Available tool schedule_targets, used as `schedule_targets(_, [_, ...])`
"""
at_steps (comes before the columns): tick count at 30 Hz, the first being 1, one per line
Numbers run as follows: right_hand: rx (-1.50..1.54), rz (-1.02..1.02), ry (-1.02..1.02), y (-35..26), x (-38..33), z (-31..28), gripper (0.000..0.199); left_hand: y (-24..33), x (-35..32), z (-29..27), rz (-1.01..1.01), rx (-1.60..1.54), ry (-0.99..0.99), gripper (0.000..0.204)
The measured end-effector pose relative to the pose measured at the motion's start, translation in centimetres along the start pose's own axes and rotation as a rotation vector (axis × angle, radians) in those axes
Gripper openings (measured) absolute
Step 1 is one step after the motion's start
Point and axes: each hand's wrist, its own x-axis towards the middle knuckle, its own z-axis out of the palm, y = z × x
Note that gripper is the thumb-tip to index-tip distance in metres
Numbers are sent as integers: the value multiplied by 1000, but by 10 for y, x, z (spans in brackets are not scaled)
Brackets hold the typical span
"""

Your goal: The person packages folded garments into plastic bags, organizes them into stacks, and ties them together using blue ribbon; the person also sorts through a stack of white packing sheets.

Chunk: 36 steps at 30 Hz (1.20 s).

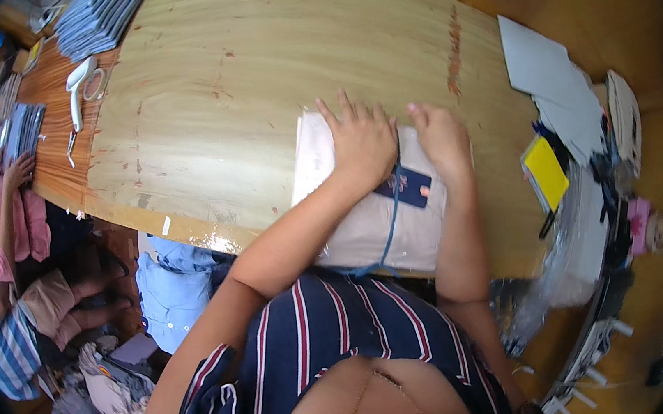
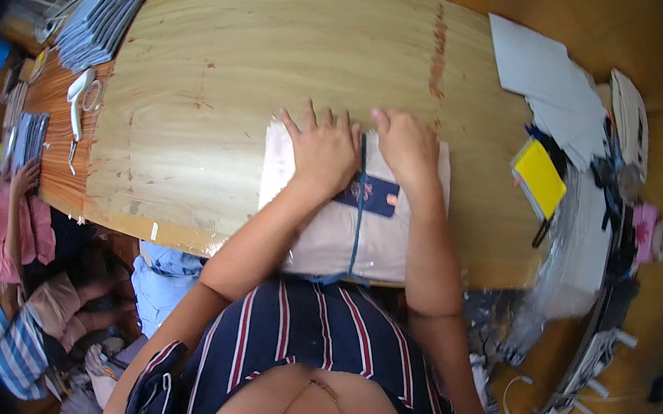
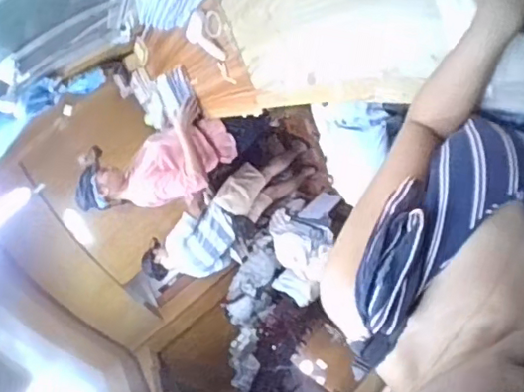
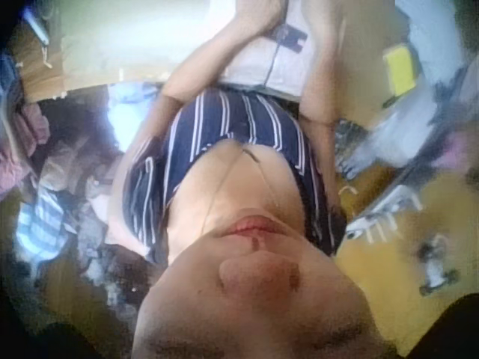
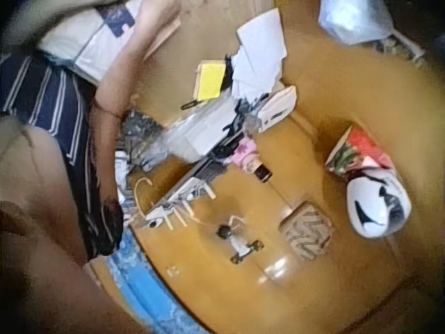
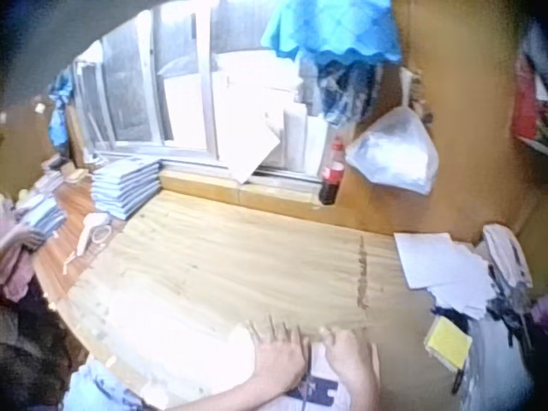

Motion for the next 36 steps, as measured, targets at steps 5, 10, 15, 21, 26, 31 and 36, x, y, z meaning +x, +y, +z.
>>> schedule_targets(5, [-304, -215, -96, 29, 23, 42, 40, -10, -2, 17, 4, -180, -94, 26])
schedule_targets(10, [-319, -347, 30, 30, 12, 49, 28, -17, -8, 12, -3, -270, -76, 20])
schedule_targets(15, [-274, -299, -29, 32, 24, 41, 24, -20, 14, 7, 37, -322, -186, 29])
schedule_targets(21, [-269, -272, -88, 25, 44, 41, 26, -25, 34, 14, -4, -377, -253, 29])
schedule_targets(26, [-335, -288, -78, 28, 41, 43, 30, -26, 26, 20, 14, -402, -182, 27])
schedule_targets(31, [-308, -345, -43, 46, 35, 56, 26, -23, 16, 23, 35, -387, -201, 27])
schedule_targets(36, [97, -445, 54, 36, 24, 39, 22, -28, -8, 23, -56, -483, 180, 38])
